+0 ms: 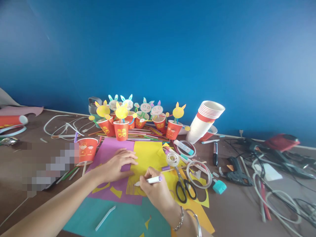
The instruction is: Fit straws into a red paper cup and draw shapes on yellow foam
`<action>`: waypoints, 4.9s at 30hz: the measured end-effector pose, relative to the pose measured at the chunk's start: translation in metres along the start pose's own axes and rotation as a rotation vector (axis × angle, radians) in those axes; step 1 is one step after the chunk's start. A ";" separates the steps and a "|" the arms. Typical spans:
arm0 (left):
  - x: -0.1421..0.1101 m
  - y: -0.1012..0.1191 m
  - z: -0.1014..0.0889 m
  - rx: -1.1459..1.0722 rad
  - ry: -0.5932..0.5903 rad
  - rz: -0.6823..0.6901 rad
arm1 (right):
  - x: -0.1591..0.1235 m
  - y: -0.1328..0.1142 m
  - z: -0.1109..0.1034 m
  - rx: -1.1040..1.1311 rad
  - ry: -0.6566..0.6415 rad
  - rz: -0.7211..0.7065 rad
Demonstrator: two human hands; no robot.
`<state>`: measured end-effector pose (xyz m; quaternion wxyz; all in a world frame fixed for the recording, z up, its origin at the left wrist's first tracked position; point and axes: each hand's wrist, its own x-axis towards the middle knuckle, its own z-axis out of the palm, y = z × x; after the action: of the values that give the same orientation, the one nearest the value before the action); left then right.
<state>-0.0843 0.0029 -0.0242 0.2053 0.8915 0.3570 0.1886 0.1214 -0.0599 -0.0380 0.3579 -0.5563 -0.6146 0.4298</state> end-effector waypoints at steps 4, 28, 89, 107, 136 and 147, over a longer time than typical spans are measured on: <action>0.000 0.000 0.000 0.005 -0.009 -0.010 | 0.001 -0.001 0.001 0.015 0.024 0.026; 0.000 -0.003 0.001 0.020 -0.032 0.011 | -0.002 -0.009 0.001 0.027 -0.096 0.004; 0.000 0.000 -0.002 -0.005 -0.031 -0.019 | -0.003 -0.005 0.001 0.043 -0.162 0.001; 0.000 -0.003 0.000 -0.010 -0.025 -0.008 | -0.003 -0.005 0.003 0.021 -0.171 0.012; 0.000 -0.001 0.000 0.015 -0.023 0.000 | -0.001 -0.008 0.006 0.031 -0.148 0.052; 0.000 -0.002 0.001 0.006 -0.004 0.013 | 0.002 -0.005 0.008 0.053 0.009 -0.006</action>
<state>-0.0847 0.0039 -0.0258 0.2019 0.8949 0.3513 0.1870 0.1122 -0.0587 -0.0368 0.3765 -0.5469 -0.6030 0.4422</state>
